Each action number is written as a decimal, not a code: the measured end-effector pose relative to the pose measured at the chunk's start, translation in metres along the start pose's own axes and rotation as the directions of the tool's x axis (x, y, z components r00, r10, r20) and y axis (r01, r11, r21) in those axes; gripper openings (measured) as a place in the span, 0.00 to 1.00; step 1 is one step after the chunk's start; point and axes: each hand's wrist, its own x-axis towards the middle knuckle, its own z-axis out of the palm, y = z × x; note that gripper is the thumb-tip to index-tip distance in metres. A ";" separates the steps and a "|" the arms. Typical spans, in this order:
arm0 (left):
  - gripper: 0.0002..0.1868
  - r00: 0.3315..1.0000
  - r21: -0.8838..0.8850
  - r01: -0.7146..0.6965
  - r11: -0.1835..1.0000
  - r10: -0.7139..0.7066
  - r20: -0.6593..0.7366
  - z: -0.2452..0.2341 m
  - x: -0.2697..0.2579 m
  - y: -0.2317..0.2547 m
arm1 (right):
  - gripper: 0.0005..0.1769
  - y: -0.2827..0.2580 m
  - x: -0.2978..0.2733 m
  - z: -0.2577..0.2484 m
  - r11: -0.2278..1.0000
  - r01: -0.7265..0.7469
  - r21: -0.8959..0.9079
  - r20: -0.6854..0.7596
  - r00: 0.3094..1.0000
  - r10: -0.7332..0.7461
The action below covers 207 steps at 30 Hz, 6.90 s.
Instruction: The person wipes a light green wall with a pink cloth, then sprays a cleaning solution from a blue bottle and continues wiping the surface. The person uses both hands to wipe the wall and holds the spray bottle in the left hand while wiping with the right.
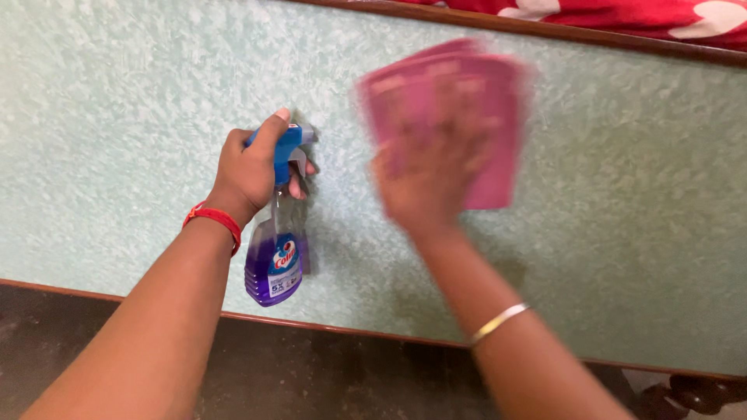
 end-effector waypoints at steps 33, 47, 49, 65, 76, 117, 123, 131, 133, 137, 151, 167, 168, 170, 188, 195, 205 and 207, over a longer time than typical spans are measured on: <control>0.15 0.860 0.139 0.072 0.988 -0.132 0.493 0.234 -0.022 0.075 | 0.40 0.245 -0.088 -0.107 0.841 -0.465 -0.278 -0.113 0.885 0.452; 0.28 0.956 0.226 0.006 0.974 -0.072 0.284 0.239 -0.048 0.097 | 0.39 0.246 -0.088 -0.104 0.844 -0.473 -0.252 -0.147 0.881 0.449; 0.26 0.946 0.070 0.059 0.996 -0.078 0.314 0.221 -0.038 0.094 | 0.39 0.245 -0.083 -0.106 0.848 -0.464 -0.256 -0.133 0.886 0.445; 0.36 0.994 0.106 0.091 0.990 -0.085 -0.066 -0.025 -0.001 0.044 | 0.31 -0.018 -0.049 -0.017 0.943 0.274 0.190 0.356 0.876 -0.326; 0.39 0.993 0.083 0.119 0.989 -0.119 -0.006 -0.035 -0.006 -0.010 | 0.31 0.049 -0.110 -0.036 0.933 0.237 0.271 0.339 0.884 -0.323; 0.41 0.984 0.064 -0.054 0.996 0.042 0.171 0.002 -0.012 -0.029 | 0.37 0.090 -0.258 -0.052 0.975 0.148 0.166 0.502 0.838 -0.213; 0.42 0.987 0.061 -0.060 0.996 0.050 0.154 0.003 -0.013 -0.030 | 0.48 0.192 -0.297 -0.125 0.965 -0.126 -0.230 0.534 0.813 0.234; 0.41 0.985 0.024 -0.064 0.998 0.060 0.164 0.002 -0.012 -0.033 | 0.49 0.152 -0.309 -0.096 0.862 -0.423 -0.280 0.348 0.792 0.502; 0.41 0.984 0.010 -0.067 0.998 0.064 0.164 0.002 -0.011 -0.033 | 0.47 0.122 -0.313 -0.087 0.846 -0.452 -0.283 0.381 0.757 0.532; 0.40 0.982 -0.001 -0.084 0.996 0.083 0.169 0.002 -0.012 -0.034 | 0.44 0.070 -0.315 -0.069 0.886 -0.423 -0.188 0.383 0.799 0.463; 0.38 0.979 0.058 -0.074 0.996 0.062 0.193 0.000 -0.012 -0.030 | 0.38 -0.092 -0.282 -0.009 0.878 0.045 0.477 0.803 0.383 -0.456; 0.40 0.979 0.082 -0.094 0.992 0.077 0.189 0.000 -0.013 -0.032 | 0.41 0.187 -0.369 -0.149 0.955 0.255 -0.148 0.988 0.074 0.133; 0.40 0.980 0.095 -0.096 0.991 0.077 0.184 0.001 -0.014 -0.032 | 0.42 0.201 -0.371 -0.161 0.948 0.242 -0.205 0.974 0.141 0.175; 0.41 0.981 0.115 -0.095 0.989 0.074 0.180 0.001 -0.014 -0.031 | 0.44 0.219 -0.373 -0.179 0.927 0.203 -0.316 0.926 0.276 0.256; 0.42 0.976 0.080 -0.097 0.992 0.079 0.201 0.000 -0.012 -0.031 | 0.25 -0.072 -0.279 -0.020 0.855 0.000 0.519 0.732 0.517 -0.444; 0.41 0.976 0.097 -0.101 0.990 0.080 0.203 -0.001 -0.013 -0.034 | 0.31 -0.073 -0.288 -0.007 0.849 0.124 0.513 0.683 0.540 -0.492; 0.43 0.978 0.111 -0.116 0.987 0.094 0.186 0.000 -0.013 -0.035 | 0.24 0.180 -0.359 -0.135 0.967 0.254 -0.016 1.000 0.025 0.010; 0.42 0.975 0.082 -0.122 0.989 0.104 0.195 0.001 -0.013 -0.036 | 0.32 0.213 -0.363 -0.171 0.939 0.306 -0.159 0.987 0.073 0.143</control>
